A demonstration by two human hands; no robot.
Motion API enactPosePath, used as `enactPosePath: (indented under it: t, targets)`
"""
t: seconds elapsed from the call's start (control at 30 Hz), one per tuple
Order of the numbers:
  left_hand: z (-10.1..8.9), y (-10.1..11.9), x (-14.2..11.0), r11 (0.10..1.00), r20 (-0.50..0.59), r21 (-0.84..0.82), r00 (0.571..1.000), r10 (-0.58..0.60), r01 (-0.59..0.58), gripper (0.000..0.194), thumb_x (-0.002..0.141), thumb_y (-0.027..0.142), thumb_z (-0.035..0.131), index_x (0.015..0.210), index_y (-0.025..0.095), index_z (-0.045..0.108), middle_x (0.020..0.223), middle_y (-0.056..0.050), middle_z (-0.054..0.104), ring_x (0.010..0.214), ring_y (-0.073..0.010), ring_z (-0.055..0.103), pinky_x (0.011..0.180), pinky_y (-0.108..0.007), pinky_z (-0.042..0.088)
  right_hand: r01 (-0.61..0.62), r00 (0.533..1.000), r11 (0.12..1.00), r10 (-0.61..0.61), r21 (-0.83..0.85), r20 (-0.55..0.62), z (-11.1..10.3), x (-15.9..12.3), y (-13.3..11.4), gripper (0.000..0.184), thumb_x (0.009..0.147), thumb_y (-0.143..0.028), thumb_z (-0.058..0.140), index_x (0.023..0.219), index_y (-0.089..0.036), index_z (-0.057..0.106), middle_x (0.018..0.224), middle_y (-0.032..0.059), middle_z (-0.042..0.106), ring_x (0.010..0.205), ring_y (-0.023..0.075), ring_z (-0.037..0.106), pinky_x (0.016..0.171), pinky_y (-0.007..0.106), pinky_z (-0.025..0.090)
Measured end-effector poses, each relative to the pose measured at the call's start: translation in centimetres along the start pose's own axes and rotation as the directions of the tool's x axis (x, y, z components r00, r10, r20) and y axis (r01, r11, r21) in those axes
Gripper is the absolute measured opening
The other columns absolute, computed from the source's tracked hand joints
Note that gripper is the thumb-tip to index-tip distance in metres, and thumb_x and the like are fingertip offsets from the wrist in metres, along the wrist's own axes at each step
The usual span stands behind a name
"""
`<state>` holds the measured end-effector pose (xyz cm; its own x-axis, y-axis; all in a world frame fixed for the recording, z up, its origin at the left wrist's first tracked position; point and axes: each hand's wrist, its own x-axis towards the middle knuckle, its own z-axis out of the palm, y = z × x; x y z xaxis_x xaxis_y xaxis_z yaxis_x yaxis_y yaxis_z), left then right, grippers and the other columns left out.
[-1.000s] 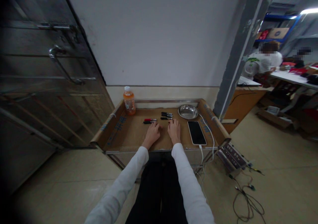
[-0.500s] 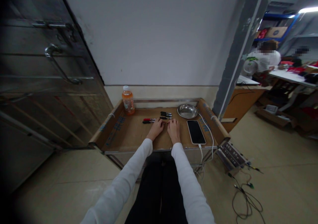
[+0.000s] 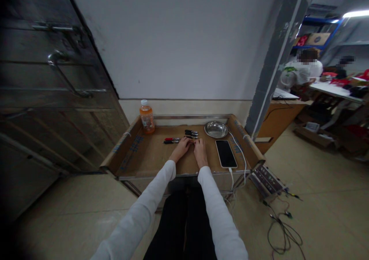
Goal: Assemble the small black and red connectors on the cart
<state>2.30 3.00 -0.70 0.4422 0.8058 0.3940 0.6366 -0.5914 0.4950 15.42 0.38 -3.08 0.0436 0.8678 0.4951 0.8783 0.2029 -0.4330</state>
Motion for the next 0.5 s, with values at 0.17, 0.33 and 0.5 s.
enactPosePath:
  t: [0.17,0.33,0.5]
  targets:
    - [0.05,0.13,-0.18,0.998,-0.008,-0.066,1.0,0.02,-0.02,0.031,0.086,0.007,0.045,0.116,0.015,0.051,0.115,-0.01,0.06,0.111,-0.0181,0.055,0.1,-0.037,0.043,0.079,0.996,0.993,-0.081,0.082,0.022,0.13,0.02,0.15,0.024,0.087,-0.01,0.04,0.1,-0.015,0.059,0.103,0.0095,0.056,0.1,0.0199,0.051,0.091,0.033,0.041]
    - [-0.07,0.22,-0.31,0.996,-0.054,-0.075,0.997,0.051,-0.055,0.039,0.086,0.005,0.037,0.123,0.015,0.046,0.121,-0.013,0.057,0.115,-0.0175,0.054,0.101,-0.036,0.042,0.046,0.999,0.997,-0.046,0.065,0.006,-0.03,-0.02,0.17,0.021,0.088,-0.013,0.042,0.095,-0.017,0.061,0.099,0.009,0.056,0.095,0.0202,0.052,0.087,0.034,0.043]
    - [-0.16,0.36,-0.19,0.992,-0.036,0.118,0.998,0.054,-0.049,0.046,0.088,0.013,0.041,0.134,0.018,0.04,0.139,-0.011,0.046,0.133,-0.0212,0.037,0.11,-0.042,0.031,0.015,1.0,0.999,-0.014,0.03,-0.027,-0.52,-0.13,-0.05,0.022,0.09,-0.016,0.04,0.095,-0.017,0.061,0.098,0.0094,0.056,0.095,0.0207,0.052,0.086,0.034,0.043]
